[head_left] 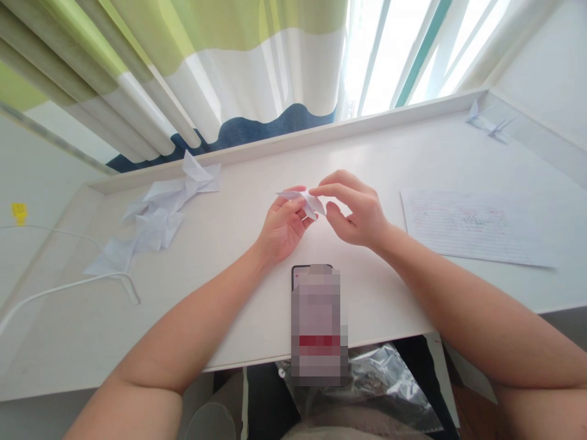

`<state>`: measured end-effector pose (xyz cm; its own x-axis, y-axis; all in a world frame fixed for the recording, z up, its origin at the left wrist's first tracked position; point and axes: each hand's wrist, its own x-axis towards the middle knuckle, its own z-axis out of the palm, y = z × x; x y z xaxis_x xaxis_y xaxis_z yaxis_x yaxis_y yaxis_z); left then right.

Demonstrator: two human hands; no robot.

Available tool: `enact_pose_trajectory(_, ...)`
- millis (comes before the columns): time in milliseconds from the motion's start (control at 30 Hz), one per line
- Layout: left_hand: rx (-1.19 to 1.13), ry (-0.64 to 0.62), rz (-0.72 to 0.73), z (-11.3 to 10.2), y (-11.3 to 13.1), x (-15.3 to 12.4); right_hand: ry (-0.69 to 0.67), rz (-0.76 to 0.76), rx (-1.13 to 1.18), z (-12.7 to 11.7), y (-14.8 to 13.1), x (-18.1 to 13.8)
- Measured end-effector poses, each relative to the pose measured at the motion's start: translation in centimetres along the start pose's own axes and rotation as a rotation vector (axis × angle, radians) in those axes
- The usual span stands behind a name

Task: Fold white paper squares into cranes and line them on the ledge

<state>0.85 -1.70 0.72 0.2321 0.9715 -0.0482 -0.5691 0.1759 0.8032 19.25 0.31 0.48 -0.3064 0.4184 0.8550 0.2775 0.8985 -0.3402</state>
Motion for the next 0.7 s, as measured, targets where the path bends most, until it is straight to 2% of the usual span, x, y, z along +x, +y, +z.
enact_pose_trajectory(133,0.042,-0.006,0.036,0.0,-0.2,0.1,0.054,0.117,0.047,0.4,-0.6,0.1)
enact_pose_trajectory(467,0.234,0.08,0.161,-0.4,-1.1,0.2,-0.011,0.41,0.144,1.2,-0.5,-0.2)
enact_pose_trajectory(700,0.182,0.113,0.155,-0.5,-1.1,0.5,0.004,0.481,0.211,1.5,-0.5,-0.3)
